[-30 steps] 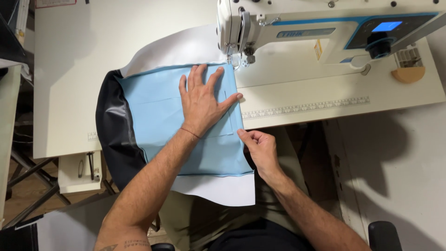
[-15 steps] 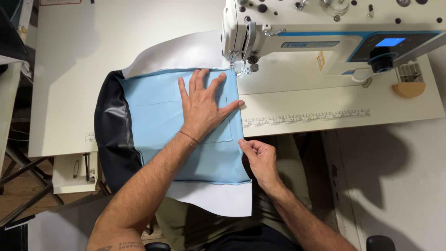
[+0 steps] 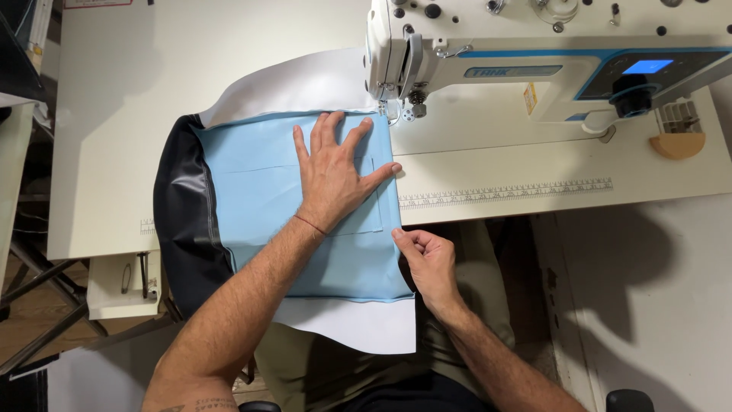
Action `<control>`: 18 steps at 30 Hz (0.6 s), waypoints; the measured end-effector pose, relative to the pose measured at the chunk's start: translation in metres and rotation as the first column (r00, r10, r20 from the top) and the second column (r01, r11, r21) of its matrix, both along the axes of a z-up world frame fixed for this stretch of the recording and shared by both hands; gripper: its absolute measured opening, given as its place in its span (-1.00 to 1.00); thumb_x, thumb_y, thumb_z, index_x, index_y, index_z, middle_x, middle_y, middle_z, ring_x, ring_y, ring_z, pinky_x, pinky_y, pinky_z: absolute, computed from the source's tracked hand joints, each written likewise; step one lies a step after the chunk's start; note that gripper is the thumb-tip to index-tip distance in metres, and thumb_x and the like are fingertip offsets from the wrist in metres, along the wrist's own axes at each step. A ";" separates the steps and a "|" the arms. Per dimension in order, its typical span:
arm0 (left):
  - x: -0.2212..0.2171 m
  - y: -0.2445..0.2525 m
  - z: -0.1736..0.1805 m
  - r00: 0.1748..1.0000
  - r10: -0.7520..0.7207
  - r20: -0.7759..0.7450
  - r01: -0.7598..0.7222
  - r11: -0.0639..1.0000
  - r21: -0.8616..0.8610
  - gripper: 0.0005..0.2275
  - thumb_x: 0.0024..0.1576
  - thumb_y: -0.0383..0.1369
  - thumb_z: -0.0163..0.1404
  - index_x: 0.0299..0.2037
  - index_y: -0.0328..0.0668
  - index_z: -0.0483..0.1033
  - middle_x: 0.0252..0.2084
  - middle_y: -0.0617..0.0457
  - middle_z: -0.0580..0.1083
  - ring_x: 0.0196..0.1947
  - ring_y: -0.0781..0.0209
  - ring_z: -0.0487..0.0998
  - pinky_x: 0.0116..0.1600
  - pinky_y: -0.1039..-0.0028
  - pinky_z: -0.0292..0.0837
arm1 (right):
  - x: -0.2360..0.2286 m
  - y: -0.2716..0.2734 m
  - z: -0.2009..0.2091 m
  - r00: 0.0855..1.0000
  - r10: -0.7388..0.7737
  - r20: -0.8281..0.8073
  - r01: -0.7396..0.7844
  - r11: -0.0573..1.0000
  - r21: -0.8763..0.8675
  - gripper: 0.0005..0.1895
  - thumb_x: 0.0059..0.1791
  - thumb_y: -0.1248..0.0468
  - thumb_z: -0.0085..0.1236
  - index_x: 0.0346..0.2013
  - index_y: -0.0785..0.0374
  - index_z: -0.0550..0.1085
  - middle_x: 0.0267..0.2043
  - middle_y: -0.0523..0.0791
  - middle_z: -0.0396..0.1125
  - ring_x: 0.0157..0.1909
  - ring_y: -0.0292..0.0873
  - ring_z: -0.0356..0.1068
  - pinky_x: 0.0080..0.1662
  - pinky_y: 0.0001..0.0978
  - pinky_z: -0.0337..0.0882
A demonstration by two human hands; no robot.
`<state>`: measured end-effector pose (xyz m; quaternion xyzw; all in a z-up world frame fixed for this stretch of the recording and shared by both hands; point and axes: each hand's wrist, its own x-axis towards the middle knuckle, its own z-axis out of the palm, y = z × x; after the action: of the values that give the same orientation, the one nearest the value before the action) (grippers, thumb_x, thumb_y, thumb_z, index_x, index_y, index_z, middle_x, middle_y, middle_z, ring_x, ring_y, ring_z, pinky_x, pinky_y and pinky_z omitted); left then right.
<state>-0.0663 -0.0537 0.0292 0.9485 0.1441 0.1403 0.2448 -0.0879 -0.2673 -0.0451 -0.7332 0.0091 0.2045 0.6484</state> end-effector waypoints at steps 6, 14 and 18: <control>0.002 0.004 0.003 1.000 -0.003 -0.021 0.002 1.000 -0.016 -0.27 0.06 0.34 0.04 0.33 0.12 0.41 0.36 -0.22 0.20 0.49 -0.23 0.06 0.42 -0.45 -0.38 | 0.001 0.006 0.005 0.999 -0.022 0.024 0.023 1.000 -0.015 -0.75 -0.03 0.18 0.39 -0.47 0.31 0.65 -0.76 -0.28 0.11 -0.61 -0.48 0.00 -0.53 -0.68 0.01; 0.004 0.005 -0.001 1.000 0.011 -0.013 -0.011 1.000 -0.009 -0.30 0.08 0.31 0.05 0.34 0.16 0.40 0.38 -0.17 0.19 0.49 -0.19 0.06 0.43 -0.41 -0.38 | 0.000 0.009 0.006 0.998 -0.044 0.048 0.046 0.998 -0.042 -0.74 -0.03 0.17 0.40 -0.49 0.32 0.64 -0.75 -0.28 0.07 -0.62 -0.47 0.00 -0.54 -0.66 0.01; 0.005 0.005 -0.005 1.000 0.019 -0.022 -0.019 1.000 0.005 -0.31 0.08 0.32 0.03 0.34 0.21 0.38 0.39 -0.13 0.18 0.51 -0.16 0.05 0.45 -0.37 -0.41 | 0.001 0.009 0.009 0.998 -0.052 0.042 0.053 0.998 -0.038 -0.74 -0.04 0.17 0.41 -0.48 0.32 0.65 -0.76 -0.27 0.07 -0.63 -0.47 0.03 -0.55 -0.66 0.04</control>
<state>-0.0609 -0.0486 0.0243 0.9492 0.1555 0.1324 0.2395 -0.0870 -0.2582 -0.0358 -0.7494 0.0192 0.1722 0.6391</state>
